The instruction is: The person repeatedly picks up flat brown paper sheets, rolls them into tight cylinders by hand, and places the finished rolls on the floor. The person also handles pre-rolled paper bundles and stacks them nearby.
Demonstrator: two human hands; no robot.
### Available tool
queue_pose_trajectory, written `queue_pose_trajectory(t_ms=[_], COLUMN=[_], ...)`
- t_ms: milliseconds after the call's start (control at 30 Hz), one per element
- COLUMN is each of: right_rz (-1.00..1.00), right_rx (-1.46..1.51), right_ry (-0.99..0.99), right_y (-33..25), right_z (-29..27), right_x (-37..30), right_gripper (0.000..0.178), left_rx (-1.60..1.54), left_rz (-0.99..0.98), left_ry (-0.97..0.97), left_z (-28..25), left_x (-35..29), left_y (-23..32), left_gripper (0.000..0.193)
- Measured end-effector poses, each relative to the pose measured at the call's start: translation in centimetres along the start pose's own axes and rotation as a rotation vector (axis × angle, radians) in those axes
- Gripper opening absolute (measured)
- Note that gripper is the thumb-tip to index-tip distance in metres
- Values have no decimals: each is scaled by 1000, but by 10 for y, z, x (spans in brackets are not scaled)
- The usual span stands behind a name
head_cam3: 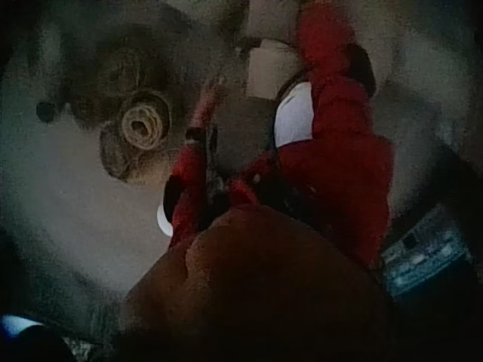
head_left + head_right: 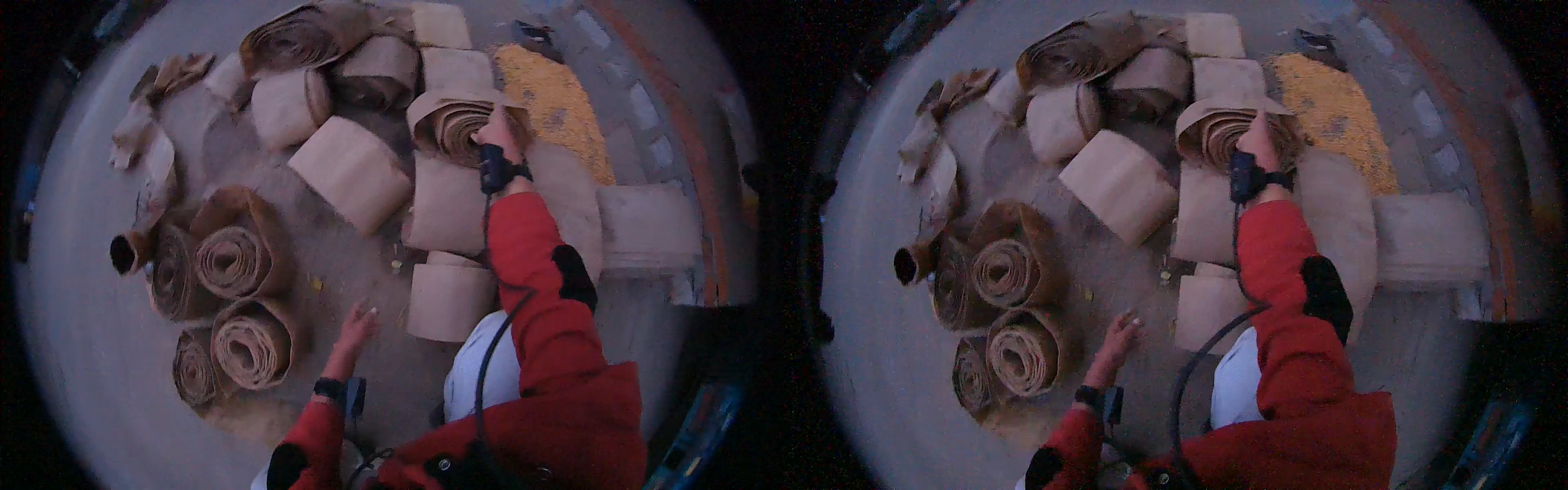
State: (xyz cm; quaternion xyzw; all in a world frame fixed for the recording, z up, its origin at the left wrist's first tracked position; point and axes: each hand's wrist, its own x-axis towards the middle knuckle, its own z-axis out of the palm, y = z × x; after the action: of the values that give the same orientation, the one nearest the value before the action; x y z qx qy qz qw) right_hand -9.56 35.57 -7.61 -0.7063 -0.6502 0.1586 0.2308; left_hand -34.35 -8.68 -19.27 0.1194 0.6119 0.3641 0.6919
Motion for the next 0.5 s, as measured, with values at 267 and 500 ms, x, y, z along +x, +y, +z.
queue_pose_trajectory(t_ms=[267, 500], right_rz=[66, 188], right_rx=[-147, -79], right_ry=[-94, -193], right_y=[36, 79], right_z=[73, 78], right_x=[39, 63], right_gripper=[65, 44], left_rx=[-86, -181], left_rz=[26, 16], left_ry=[59, 150], left_z=[3, 0], left_x=[-17, -28], left_y=[-8, -35], left_gripper=[61, 55])
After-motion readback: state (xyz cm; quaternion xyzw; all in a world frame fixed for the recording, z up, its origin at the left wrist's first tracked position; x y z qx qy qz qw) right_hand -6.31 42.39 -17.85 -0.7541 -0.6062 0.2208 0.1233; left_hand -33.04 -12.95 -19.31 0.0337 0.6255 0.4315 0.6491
